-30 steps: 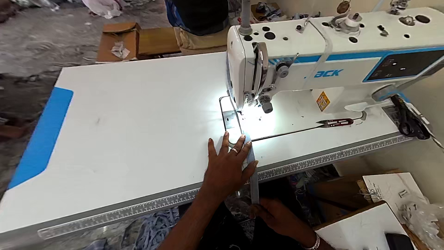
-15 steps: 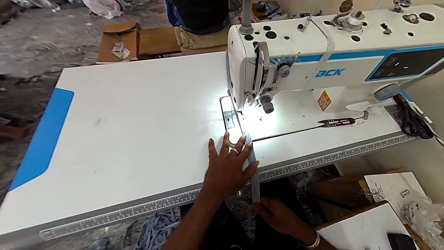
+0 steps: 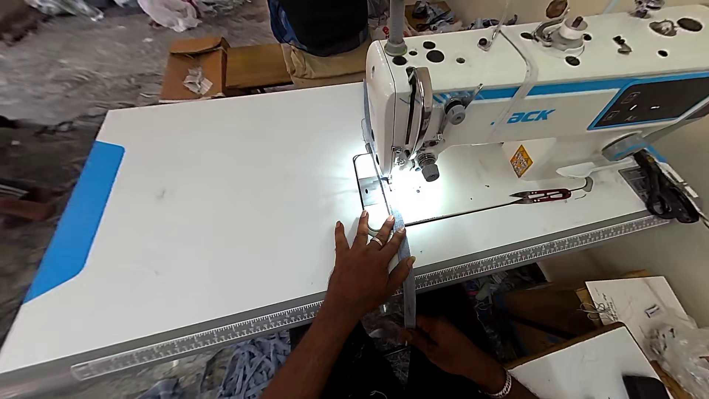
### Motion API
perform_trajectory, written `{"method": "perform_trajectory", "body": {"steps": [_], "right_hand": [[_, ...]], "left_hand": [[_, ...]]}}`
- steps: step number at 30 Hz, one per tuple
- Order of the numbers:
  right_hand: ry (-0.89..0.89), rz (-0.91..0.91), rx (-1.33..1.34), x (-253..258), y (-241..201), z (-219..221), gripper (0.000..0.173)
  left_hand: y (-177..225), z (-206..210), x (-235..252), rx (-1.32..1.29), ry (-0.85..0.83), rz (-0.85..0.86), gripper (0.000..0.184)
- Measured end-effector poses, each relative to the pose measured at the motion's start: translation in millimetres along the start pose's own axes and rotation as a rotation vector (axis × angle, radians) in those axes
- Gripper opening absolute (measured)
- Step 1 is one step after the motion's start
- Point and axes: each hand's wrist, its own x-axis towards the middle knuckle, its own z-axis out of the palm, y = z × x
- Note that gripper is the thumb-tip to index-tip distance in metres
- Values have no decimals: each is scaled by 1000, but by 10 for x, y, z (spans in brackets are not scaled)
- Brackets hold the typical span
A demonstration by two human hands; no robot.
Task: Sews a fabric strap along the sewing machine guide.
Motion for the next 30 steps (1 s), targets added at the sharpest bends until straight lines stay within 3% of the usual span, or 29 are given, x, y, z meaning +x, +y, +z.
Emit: {"method": "perform_trajectory", "body": {"steps": [7,19,26,30], "right_hand": [[130,-80,202,61,-102,-74,30],[91,-64,210,54,-147,-41,34],[94,-44,187,57,-143,-49,33],[97,-51,181,67,-131,-26,34]], "left_hand": [[-3,3,-8,8,0,5,64],[-12,-27,-9,-18,-7,29,55],[-96,-52,177,35,-63,-59,70],[-225,-25,407,39,-59,-93,69]]}}
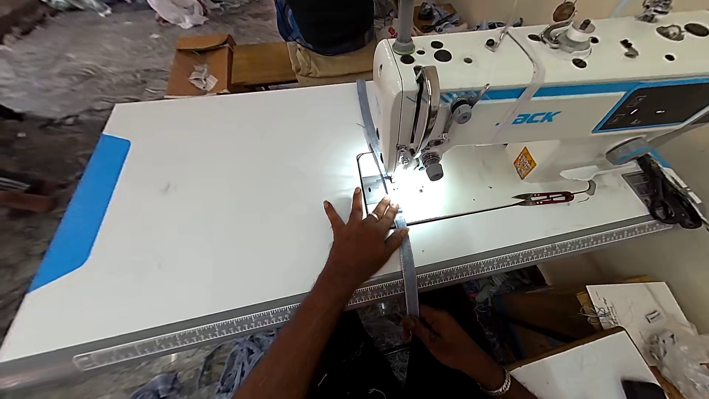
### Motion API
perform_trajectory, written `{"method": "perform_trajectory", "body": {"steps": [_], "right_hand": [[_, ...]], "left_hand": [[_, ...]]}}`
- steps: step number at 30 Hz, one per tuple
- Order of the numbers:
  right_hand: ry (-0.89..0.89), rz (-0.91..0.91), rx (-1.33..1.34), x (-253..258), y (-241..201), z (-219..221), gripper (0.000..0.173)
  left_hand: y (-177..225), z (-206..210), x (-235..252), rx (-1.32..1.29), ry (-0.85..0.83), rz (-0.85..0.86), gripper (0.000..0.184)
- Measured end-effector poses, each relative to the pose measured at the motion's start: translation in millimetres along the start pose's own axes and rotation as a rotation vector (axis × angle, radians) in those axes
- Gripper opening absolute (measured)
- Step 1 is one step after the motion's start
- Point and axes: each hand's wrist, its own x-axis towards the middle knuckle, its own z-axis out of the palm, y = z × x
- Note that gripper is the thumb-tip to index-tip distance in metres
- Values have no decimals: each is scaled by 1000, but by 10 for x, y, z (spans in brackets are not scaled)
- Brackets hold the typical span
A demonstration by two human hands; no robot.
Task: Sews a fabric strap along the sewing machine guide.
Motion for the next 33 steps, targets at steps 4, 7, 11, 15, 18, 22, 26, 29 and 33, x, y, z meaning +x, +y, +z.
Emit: {"method": "perform_trajectory", "body": {"steps": [4,7,11,15,18,22,26,29,33], "right_hand": [[-22,48,-51,-11,6,-37,36],[-196,132,-310,-34,-108,-259,42],[-218,182,-634,-137,-790,-959,37],[422,39,-848,-204,-1446,-1731,33],[734,116,-1131,-9,-1343,-2150,57],[624,318,-1222,102,-1315,-2348,56],[698,45,-938,-219,-1580,-1944,41],[72,73,-572,-212,-1022,-1307,29],[-242,194,-188,163,-237,-510,56]], "left_hand": [[-81,12,266,-9,-11,-75,67],[-123,-15,404,-24,-7,-114,62],[-103,-48,449,-42,9,-128,56],[-78,-50,453,-51,1,-146,56],[-73,-57,465,-52,-14,-170,54],[-48,-46,484,-46,7,-185,54],[-50,-17,435,-53,30,-192,58],[11,3,191,-65,72,-93,66],[128,46,-357,-46,55,70,62]]}}
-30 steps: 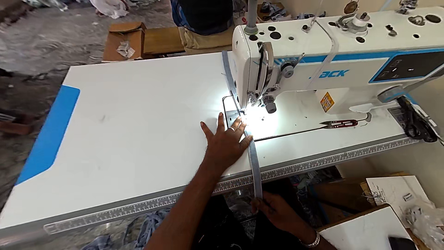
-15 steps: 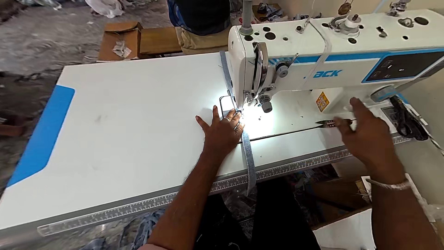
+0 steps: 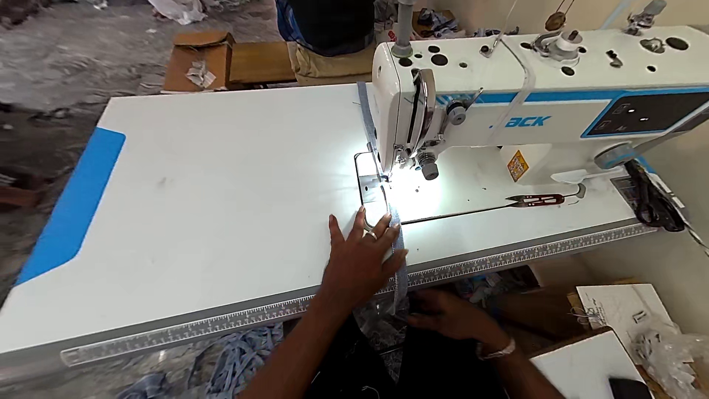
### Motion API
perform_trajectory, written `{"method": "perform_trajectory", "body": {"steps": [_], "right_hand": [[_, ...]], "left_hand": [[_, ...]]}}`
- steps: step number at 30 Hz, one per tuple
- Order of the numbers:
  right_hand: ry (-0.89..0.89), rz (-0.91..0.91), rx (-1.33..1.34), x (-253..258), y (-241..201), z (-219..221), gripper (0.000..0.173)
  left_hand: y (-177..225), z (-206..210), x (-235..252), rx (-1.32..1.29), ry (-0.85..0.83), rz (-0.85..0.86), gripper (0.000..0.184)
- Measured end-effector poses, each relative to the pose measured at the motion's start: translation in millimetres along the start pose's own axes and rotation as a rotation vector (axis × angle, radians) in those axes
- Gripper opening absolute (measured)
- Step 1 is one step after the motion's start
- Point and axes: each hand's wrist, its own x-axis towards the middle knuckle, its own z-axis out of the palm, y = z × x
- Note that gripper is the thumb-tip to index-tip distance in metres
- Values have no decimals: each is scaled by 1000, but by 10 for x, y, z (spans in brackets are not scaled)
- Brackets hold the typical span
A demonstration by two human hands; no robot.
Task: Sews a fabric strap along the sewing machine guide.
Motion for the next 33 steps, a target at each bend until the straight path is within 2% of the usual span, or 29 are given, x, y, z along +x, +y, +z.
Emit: {"method": "perform_trajectory", "body": {"steps": [3,6,12,16,33], "right_hand": [[39,-194,254,248,99,256,37],[50,-279,268,275,123,306,31],[35,-218,215,94,181,438,32],[51,-253,210,100,249,583,31],[58,-227,147,117,376,594,31]], "left_hand": [[26,8,-113,14,6,26,62],[41,-3,-112,3,6,16,60],[48,6,-102,0,22,14,60],[32,13,-106,-3,44,14,60],[25,27,-103,8,27,10,61]]}}
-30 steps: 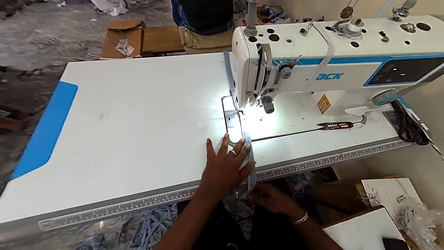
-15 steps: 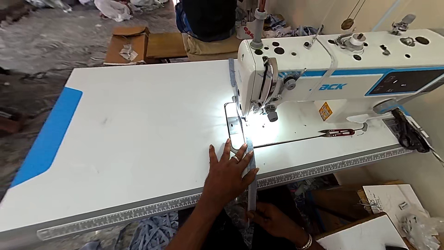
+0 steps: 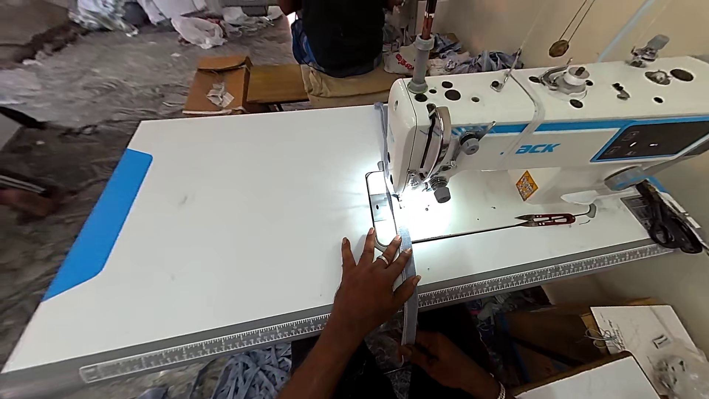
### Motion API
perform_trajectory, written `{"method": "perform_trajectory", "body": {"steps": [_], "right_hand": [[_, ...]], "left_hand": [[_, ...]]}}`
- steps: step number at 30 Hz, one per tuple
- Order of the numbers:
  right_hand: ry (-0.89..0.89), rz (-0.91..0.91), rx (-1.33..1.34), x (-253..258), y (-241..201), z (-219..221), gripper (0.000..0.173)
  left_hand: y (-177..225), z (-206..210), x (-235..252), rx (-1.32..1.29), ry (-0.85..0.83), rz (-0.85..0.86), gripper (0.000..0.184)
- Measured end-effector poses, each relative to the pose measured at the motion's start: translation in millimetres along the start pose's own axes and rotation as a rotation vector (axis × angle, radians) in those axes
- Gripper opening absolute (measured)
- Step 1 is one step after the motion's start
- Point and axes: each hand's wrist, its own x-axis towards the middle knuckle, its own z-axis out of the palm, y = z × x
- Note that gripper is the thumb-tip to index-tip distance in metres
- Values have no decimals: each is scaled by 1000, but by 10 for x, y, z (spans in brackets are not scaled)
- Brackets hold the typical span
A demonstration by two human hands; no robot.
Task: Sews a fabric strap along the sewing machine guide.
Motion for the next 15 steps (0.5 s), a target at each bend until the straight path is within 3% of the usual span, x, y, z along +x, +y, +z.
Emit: {"method": "perform_trajectory", "body": {"steps": [15], "right_hand": [[-8,-27,-40,13,48,10,31]], "left_hand": [[-12,18,-5,-7,15,3,60]]}}
